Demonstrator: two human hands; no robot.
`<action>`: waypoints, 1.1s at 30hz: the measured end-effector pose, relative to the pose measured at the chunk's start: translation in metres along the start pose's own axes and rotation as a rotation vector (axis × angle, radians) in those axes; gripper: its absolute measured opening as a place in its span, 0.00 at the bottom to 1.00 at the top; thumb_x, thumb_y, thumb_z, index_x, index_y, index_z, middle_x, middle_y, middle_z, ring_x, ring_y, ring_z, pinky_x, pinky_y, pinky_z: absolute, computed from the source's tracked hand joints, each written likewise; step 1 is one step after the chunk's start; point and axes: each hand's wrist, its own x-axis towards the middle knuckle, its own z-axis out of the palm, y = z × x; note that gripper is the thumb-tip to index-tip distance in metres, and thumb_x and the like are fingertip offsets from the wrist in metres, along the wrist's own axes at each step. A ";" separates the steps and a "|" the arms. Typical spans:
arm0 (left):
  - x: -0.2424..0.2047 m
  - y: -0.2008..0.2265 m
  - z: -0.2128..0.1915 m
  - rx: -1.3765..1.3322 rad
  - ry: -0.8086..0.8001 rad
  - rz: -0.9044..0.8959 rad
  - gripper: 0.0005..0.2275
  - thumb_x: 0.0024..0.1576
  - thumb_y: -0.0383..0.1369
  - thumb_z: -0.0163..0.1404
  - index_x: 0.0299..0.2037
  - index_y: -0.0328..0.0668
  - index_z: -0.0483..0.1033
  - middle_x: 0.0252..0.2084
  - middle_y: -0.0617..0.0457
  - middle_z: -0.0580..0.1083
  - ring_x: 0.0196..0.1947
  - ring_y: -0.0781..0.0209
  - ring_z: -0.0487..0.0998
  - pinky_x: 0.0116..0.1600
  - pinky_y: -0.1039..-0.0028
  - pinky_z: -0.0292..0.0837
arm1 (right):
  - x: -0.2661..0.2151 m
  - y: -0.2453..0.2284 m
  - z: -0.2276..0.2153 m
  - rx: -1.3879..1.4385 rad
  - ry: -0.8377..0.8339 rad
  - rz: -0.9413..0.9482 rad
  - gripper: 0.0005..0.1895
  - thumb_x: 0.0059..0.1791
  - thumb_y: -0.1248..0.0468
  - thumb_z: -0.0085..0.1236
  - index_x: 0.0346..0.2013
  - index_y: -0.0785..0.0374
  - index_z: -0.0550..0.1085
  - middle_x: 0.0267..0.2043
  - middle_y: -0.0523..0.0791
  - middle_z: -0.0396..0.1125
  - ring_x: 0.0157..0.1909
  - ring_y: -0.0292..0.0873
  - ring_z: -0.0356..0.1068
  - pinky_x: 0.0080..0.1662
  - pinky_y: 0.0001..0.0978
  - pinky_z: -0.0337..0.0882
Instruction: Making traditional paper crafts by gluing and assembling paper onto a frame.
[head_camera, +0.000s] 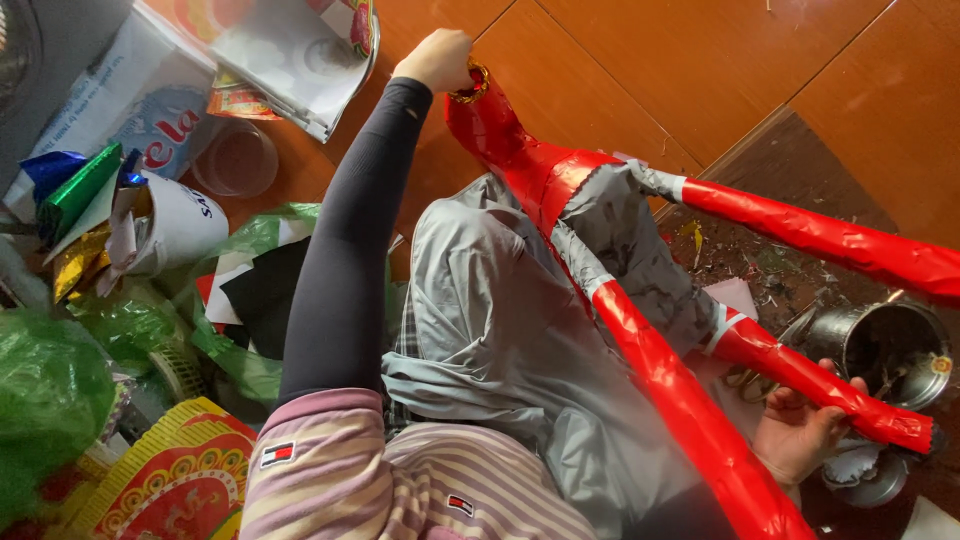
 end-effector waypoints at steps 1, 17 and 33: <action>-0.012 0.004 -0.008 -0.076 -0.029 -0.035 0.09 0.51 0.27 0.57 0.38 0.26 0.78 0.37 0.35 0.77 0.40 0.39 0.81 0.44 0.58 0.78 | 0.000 0.000 -0.001 -0.008 0.003 0.000 0.33 0.59 0.49 0.65 0.74 0.48 0.61 0.68 0.45 0.63 0.46 0.37 0.71 0.49 0.26 0.72; -0.207 0.166 -0.080 -1.122 -0.284 0.129 0.31 0.56 0.28 0.50 0.74 0.53 0.60 0.39 0.51 0.82 0.34 0.59 0.85 0.41 0.70 0.83 | 0.002 -0.010 0.009 0.007 0.013 0.001 0.36 0.59 0.56 0.64 0.77 0.47 0.57 0.67 0.51 0.64 0.52 0.41 0.73 0.55 0.34 0.74; -0.175 0.209 -0.023 -1.272 0.359 0.446 0.28 0.60 0.19 0.50 0.72 0.48 0.63 0.59 0.45 0.76 0.53 0.57 0.76 0.58 0.67 0.74 | 0.044 -0.060 0.161 -0.070 -0.246 -0.050 0.31 0.57 0.63 0.68 0.70 0.56 0.61 0.71 0.53 0.58 0.67 0.52 0.64 0.65 0.52 0.72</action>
